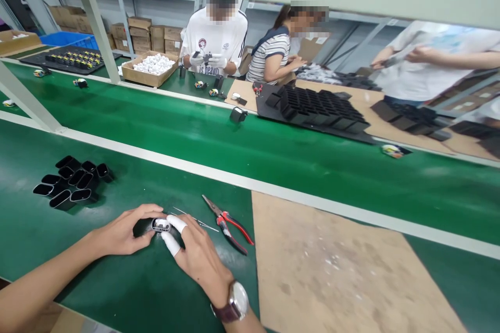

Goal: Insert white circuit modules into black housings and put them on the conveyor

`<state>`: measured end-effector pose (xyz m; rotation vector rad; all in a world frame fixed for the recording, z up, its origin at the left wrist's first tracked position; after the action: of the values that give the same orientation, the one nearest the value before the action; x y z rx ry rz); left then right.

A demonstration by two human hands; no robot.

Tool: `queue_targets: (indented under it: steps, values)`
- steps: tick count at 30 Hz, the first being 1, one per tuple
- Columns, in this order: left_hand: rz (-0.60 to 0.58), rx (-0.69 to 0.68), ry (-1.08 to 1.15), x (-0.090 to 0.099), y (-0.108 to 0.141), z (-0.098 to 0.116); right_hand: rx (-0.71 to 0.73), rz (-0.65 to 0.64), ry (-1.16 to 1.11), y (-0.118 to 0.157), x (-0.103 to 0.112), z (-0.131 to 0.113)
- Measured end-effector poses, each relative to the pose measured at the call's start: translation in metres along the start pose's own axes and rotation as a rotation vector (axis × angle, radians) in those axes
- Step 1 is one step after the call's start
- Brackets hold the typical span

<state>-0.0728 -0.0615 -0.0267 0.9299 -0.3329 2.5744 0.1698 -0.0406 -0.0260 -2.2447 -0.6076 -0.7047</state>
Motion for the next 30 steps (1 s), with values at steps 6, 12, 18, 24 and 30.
queue_targets:
  steps: [6,12,18,24,30]
  values:
    - [0.001,-0.059,0.008,0.001,-0.002,0.0,0.053,-0.02,0.079,-0.001,0.001,-0.002]
    - [0.001,-0.087,0.052,0.003,-0.003,0.003,-0.055,-0.016,0.088,0.003,-0.003,0.001]
    - [0.177,0.083,0.535,-0.001,-0.012,0.003,-0.088,-0.027,0.115,0.006,-0.006,0.003]
    - [0.192,0.469,1.121,0.002,-0.023,0.006,-0.062,-0.023,0.17,0.006,-0.007,0.0]
    - [0.237,0.533,1.159,0.005,-0.026,0.006,0.005,0.048,0.308,0.003,-0.007,0.003]
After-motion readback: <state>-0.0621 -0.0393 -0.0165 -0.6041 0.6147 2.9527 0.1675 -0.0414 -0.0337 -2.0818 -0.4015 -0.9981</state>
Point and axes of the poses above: each hand's wrist, its own y-axis away from the middle knuckle, its own x-axis out of the back of the hand, z = x × y, the point moved 1 cm from there along -y, towards the middle knuckle
